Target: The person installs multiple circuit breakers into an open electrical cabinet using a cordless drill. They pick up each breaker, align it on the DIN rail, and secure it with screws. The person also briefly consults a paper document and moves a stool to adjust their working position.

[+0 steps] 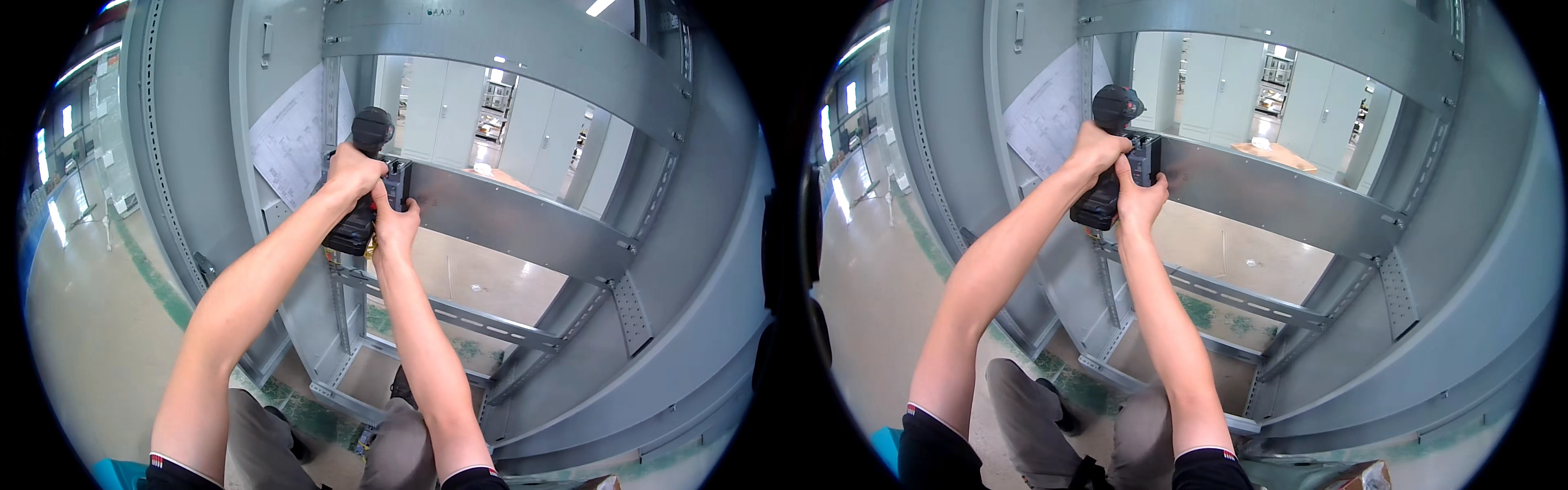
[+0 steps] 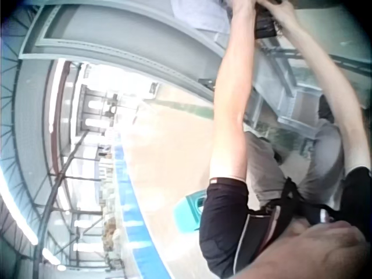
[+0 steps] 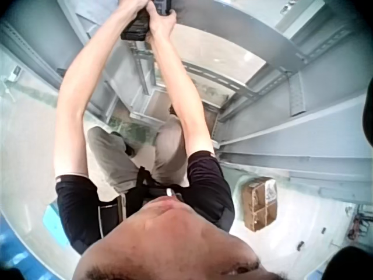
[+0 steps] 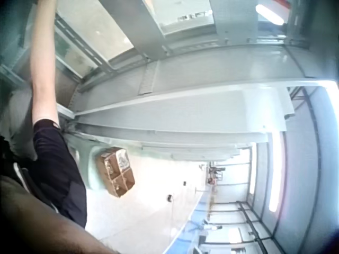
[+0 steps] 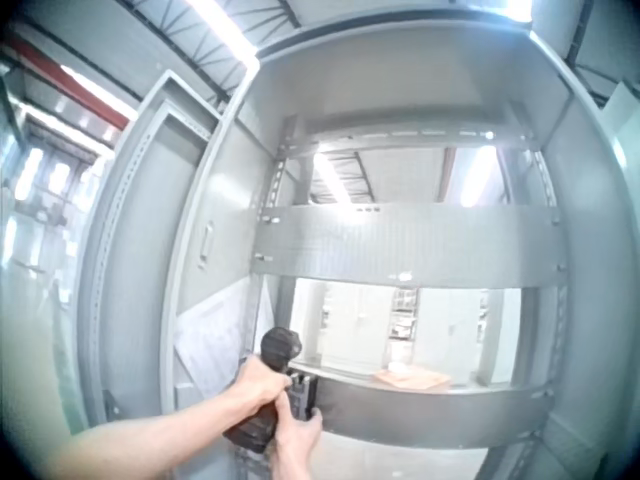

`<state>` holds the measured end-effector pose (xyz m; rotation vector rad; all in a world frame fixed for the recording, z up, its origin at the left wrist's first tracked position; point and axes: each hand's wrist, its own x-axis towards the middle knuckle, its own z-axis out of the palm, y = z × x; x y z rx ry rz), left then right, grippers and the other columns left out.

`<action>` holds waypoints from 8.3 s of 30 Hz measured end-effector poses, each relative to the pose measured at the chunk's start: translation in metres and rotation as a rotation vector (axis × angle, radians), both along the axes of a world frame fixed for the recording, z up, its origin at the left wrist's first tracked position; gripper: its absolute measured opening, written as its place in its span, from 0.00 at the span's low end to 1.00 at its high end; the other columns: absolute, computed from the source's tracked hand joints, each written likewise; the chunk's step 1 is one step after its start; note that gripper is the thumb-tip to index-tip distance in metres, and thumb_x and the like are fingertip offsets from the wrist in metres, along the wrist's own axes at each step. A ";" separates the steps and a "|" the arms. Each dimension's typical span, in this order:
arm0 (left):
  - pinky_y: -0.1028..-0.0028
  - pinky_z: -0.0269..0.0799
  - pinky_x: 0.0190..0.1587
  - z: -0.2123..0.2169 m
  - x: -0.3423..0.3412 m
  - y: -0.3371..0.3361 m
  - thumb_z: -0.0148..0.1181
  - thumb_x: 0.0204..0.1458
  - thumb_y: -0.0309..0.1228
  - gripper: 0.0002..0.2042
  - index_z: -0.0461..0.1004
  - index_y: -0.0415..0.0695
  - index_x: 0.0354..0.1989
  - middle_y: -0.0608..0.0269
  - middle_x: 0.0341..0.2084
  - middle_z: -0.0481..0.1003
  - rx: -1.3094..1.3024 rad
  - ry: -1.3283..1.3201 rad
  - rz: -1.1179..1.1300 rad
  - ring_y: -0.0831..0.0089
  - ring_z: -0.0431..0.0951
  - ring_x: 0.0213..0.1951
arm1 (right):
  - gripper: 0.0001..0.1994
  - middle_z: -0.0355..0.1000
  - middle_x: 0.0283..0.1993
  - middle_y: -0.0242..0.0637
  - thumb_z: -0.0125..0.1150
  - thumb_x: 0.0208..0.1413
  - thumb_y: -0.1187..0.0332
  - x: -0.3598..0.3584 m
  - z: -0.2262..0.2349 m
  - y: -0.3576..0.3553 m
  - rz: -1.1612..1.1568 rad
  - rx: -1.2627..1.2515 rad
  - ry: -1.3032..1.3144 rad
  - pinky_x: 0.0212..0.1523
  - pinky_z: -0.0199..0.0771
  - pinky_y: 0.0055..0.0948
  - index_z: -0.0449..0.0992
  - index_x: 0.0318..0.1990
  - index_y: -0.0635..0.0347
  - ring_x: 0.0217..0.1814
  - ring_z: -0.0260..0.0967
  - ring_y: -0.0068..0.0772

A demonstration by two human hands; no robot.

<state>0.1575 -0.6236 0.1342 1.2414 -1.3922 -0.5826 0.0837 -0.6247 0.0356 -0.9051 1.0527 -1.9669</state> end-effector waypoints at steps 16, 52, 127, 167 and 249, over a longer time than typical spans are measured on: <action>0.78 0.67 0.24 -0.078 0.053 0.131 0.67 0.51 0.35 0.12 0.75 0.39 0.34 0.71 0.23 0.74 -0.319 0.405 -0.101 0.83 0.71 0.22 | 0.50 0.55 0.62 0.70 0.47 0.56 0.33 0.024 0.010 0.023 -0.289 0.145 0.443 0.66 0.54 0.49 0.54 0.63 0.82 0.65 0.55 0.68; 0.75 0.69 0.33 -0.114 0.067 0.147 0.67 0.50 0.33 0.12 0.77 0.37 0.36 0.69 0.26 0.76 -0.163 0.297 -0.263 0.82 0.72 0.29 | 0.32 0.60 0.64 0.51 0.50 0.59 0.47 0.024 0.018 0.010 -0.402 0.077 0.330 0.63 0.57 0.47 0.64 0.61 0.66 0.64 0.56 0.58; 0.74 0.69 0.24 -0.088 0.056 0.161 0.65 0.49 0.29 0.08 0.77 0.35 0.28 0.65 0.14 0.75 -0.255 0.129 -0.226 0.84 0.72 0.21 | 0.26 0.68 0.58 0.36 0.36 0.66 0.43 -0.008 -0.027 -0.018 0.532 -0.084 -0.810 0.65 0.57 0.54 0.68 0.58 0.51 0.58 0.65 0.41; 0.76 0.71 0.31 -0.079 0.058 0.163 0.65 0.49 0.28 0.08 0.77 0.35 0.33 0.66 0.22 0.78 -0.231 0.143 -0.215 0.83 0.74 0.27 | 0.26 0.65 0.61 0.36 0.36 0.66 0.44 -0.001 -0.016 -0.007 0.487 -0.001 -0.838 0.64 0.56 0.54 0.67 0.59 0.50 0.61 0.62 0.40; 0.67 0.77 0.30 -0.151 0.075 0.132 0.70 0.34 0.28 0.26 0.71 0.30 0.44 0.49 0.29 0.77 -0.593 -0.116 -0.261 0.55 0.81 0.27 | 0.30 0.75 0.41 0.35 0.39 0.61 0.36 -0.015 -0.027 0.001 0.487 0.088 -0.513 0.36 0.77 0.39 0.73 0.47 0.52 0.39 0.73 0.34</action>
